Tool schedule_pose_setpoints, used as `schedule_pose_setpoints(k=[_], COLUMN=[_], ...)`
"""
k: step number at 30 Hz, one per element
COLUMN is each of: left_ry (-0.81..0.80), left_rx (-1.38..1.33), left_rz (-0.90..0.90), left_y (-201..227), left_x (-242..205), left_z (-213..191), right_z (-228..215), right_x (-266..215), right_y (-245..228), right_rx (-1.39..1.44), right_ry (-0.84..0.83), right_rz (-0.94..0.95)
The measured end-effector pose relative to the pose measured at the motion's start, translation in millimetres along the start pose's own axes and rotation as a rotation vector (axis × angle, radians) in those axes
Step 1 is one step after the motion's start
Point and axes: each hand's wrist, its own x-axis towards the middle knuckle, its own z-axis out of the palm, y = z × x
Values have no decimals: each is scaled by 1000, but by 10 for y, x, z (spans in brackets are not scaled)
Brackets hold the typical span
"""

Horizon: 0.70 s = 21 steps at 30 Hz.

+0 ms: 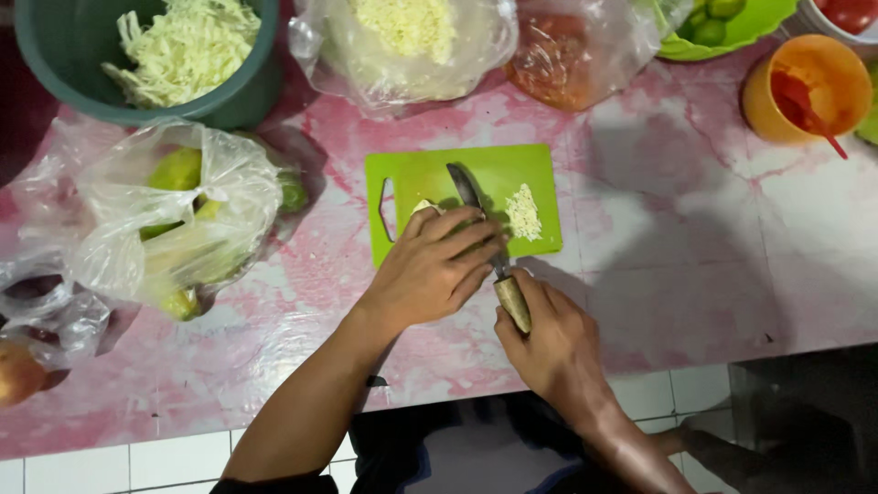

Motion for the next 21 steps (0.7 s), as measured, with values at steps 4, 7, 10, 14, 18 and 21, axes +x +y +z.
schedule_pose_setpoints(k=[4,7,10,14,18,21], left_ry=[-13,-21,-83,-124,-33,19], left_rx=[42,90,106,218,178,102], left_rz=[50,122,140,94,-103,-224], left_y=[-29,-50,-93,-284,-275,-145], left_x=[10,17,71,227,214,100], left_z=[74,122,186,249,99,-39], right_z=[-54,-107,-173,-314,-408,-439], right_x=[-78,-157,-235,-391,-455,-452], right_y=[54,101,160,209,291,415], right_rx=[31,32,21,46,80,112], right_ry=[38,44,18,-46,-39,-40], right_rz=[28,30,42,68,110,197])
